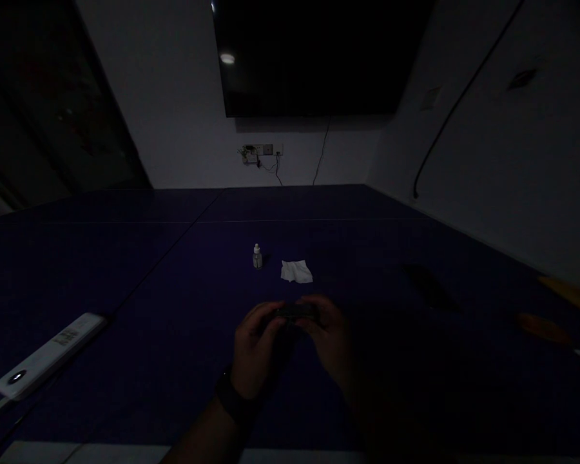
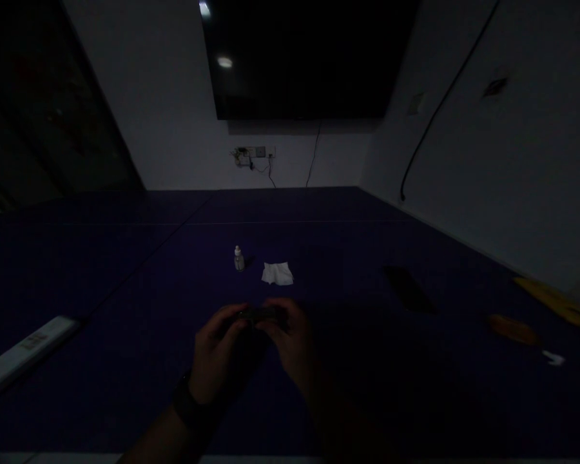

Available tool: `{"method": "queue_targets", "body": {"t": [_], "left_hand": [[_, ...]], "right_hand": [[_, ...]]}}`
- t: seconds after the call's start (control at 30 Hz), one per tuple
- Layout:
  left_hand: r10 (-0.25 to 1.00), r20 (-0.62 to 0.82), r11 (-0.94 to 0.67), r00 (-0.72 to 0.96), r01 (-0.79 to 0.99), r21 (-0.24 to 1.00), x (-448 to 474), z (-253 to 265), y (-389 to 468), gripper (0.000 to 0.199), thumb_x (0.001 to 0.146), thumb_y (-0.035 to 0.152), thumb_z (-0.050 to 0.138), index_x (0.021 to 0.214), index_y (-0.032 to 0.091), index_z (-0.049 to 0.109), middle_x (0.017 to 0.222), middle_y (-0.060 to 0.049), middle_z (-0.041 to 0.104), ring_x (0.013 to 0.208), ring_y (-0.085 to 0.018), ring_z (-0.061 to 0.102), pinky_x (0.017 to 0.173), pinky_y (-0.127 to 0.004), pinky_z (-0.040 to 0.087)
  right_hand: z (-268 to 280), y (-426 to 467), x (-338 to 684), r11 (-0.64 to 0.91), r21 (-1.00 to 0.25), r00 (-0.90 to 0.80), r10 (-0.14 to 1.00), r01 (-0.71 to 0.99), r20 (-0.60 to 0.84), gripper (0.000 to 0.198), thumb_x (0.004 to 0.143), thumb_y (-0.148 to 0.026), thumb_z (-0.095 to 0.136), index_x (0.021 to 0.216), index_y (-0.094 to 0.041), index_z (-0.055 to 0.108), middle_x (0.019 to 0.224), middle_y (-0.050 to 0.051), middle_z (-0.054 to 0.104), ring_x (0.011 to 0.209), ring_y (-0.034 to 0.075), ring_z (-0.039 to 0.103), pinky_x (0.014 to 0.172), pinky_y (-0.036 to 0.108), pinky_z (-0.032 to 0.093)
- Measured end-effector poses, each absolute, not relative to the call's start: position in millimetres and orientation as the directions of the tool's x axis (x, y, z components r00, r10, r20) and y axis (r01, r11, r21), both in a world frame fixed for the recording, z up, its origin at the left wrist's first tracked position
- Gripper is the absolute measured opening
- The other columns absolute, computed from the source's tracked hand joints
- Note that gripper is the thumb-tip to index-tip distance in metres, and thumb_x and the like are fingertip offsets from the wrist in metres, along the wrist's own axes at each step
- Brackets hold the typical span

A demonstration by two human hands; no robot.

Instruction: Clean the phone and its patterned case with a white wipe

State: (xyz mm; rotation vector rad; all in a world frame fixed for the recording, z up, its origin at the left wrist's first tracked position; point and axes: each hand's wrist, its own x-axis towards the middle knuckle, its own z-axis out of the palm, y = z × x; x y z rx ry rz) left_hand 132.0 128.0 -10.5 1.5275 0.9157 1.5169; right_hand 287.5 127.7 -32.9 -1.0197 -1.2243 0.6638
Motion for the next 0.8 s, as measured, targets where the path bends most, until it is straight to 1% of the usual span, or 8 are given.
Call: {"method": "queue_targets", "body": {"t": [0.07, 0.2, 0.33, 0.43, 0.53, 0.73, 0.8], "left_hand": [[0.9, 0.437, -0.436, 0.013, -0.027, 0.9, 132.5, -14.7, 129.0, 0.023, 0.092, 0.037, 0.066, 0.107, 0.023, 0.075, 0.105, -0.008, 0.074, 0.096, -0.023, 0.07, 0.085, -0.033, 0.055], [0.896, 0.443, -0.443, -0.004, -0.006, 0.896, 131.8, -18.5, 129.7, 0.022, 0.091, 0.036, 0.066, 0.105, 0.022, 0.076, 0.103, -0.008, 0.075, 0.094, -0.023, 0.07, 0.085, -0.033, 0.055], [0.895, 0.446, -0.445, -0.004, 0.018, 0.895, 128.5, -19.2, 129.6, 0.022, 0.09, 0.036, 0.067, 0.102, 0.021, 0.076, 0.099, -0.008, 0.075, 0.091, -0.023, 0.07, 0.083, -0.033, 0.056], [0.9, 0.436, -0.436, -0.001, 0.03, 0.899, 126.0, -19.6, 128.5, 0.02, 0.089, 0.036, 0.067, 0.097, 0.02, 0.077, 0.096, -0.008, 0.076, 0.089, -0.023, 0.07, 0.083, -0.033, 0.056], [0.912, 0.411, -0.411, -0.001, 0.02, 0.911, 124.5, -20.7, 127.0, 0.021, 0.09, 0.037, 0.066, 0.096, 0.02, 0.077, 0.092, -0.008, 0.077, 0.087, -0.023, 0.071, 0.082, -0.033, 0.056], [0.935, 0.352, -0.351, 0.026, -0.049, 0.935, 123.5, -20.8, 127.5, 0.027, 0.088, 0.039, 0.069, 0.105, 0.02, 0.074, 0.094, -0.008, 0.077, 0.085, -0.022, 0.072, 0.076, -0.031, 0.057], [0.942, 0.334, -0.331, 0.044, -0.065, 0.941, 123.0, -19.8, 127.5, 0.027, 0.087, 0.041, 0.07, 0.103, 0.019, 0.074, 0.093, -0.008, 0.077, 0.084, -0.022, 0.072, 0.074, -0.03, 0.057]], "right_hand": [[-34.2, 129.7, 286.3, 0.426, -0.898, 0.223, 0.87, 0.111, 0.44, 0.021, 0.08, -0.036, 0.077, 0.097, -0.025, 0.07, 0.092, 0.003, 0.072, 0.085, 0.022, 0.069, 0.074, 0.033, 0.055], [-35.4, 129.9, 283.2, 0.504, -0.839, 0.226, 0.81, 0.203, 0.541, 0.01, 0.086, -0.033, 0.071, 0.09, -0.024, 0.07, 0.084, 0.001, 0.069, 0.078, 0.019, 0.066, 0.069, 0.029, 0.052], [-34.3, 127.5, 280.2, 0.582, -0.765, 0.217, 0.738, 0.275, 0.639, 0.008, 0.09, -0.031, 0.066, 0.092, -0.025, 0.069, 0.085, 0.002, 0.067, 0.078, 0.018, 0.063, 0.07, 0.028, 0.05], [-32.2, 125.0, 277.2, 0.607, -0.74, 0.201, 0.717, 0.288, 0.667, 0.012, 0.093, -0.032, 0.063, 0.086, -0.024, 0.068, 0.079, 0.002, 0.065, 0.074, 0.018, 0.061, 0.067, 0.028, 0.049], [-31.8, 123.3, 274.3, 0.615, -0.744, 0.178, 0.727, 0.262, 0.663, 0.015, 0.093, -0.031, 0.064, 0.081, -0.023, 0.067, 0.076, 0.001, 0.064, 0.073, 0.017, 0.059, 0.067, 0.028, 0.047], [-34.5, 125.4, 279.5, 0.584, -0.793, 0.142, 0.782, 0.173, 0.607, 0.01, 0.09, -0.031, 0.068, 0.084, -0.023, 0.067, 0.079, 0.0, 0.063, 0.073, 0.016, 0.059, 0.066, 0.027, 0.047], [-33.3, 126.8, 283.5, 0.568, -0.809, 0.099, 0.805, 0.15, 0.584, 0.011, 0.089, -0.033, 0.069, 0.085, -0.023, 0.067, 0.079, 0.0, 0.062, 0.072, 0.016, 0.059, 0.065, 0.026, 0.047]]}}
